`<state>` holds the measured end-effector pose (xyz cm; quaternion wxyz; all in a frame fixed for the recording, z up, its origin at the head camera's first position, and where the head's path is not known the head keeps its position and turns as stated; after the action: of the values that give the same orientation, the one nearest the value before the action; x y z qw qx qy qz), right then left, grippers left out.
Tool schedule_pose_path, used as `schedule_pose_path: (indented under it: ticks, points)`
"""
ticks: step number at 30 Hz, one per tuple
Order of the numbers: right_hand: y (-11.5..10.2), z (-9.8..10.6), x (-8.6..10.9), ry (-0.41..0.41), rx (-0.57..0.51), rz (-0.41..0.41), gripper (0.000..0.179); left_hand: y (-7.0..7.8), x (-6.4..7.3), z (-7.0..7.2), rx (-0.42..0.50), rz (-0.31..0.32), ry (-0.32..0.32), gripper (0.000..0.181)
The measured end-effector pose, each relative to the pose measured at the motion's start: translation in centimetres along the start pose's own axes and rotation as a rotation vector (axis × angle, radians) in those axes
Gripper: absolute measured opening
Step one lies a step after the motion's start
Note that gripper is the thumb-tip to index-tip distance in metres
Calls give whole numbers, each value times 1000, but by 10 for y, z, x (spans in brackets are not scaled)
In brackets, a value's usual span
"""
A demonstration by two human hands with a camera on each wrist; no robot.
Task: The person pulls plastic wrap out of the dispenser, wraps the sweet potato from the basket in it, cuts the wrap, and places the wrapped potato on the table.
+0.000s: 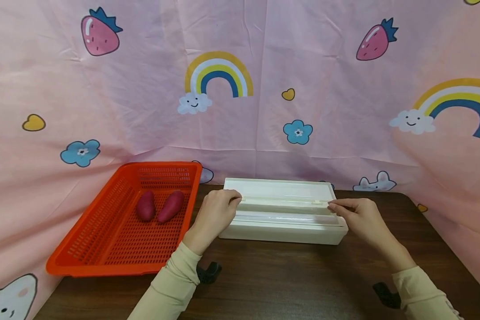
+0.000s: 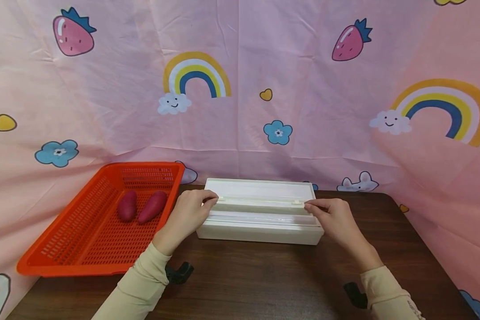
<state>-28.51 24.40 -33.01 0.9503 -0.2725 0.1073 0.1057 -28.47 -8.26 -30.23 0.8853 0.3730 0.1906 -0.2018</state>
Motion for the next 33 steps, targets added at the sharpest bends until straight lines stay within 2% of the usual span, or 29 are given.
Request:
schedule_pose_path:
  ticks: [6,20,33]
  points:
    - [0,3,2,7,-2,2,29,1,0,2,18,14,4,11]
    - [-3,12,7,44,-14,30,29,7,-1,10,15,-9,9,11]
    - [-16,24,7,120,55,43,26,10,-1,17,26,-15,37,11]
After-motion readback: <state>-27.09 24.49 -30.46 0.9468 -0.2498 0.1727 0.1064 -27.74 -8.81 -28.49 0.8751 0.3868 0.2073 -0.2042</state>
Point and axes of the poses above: each hand's wrist, its own x-axis away from the middle knuckle, its own z-axis out of the back of the hand, y = z × x, the point moved 10 cm from there along -x, towards the middle knuckle, and after that the axes turned 11 degrees about x, right-handed, at the moved point
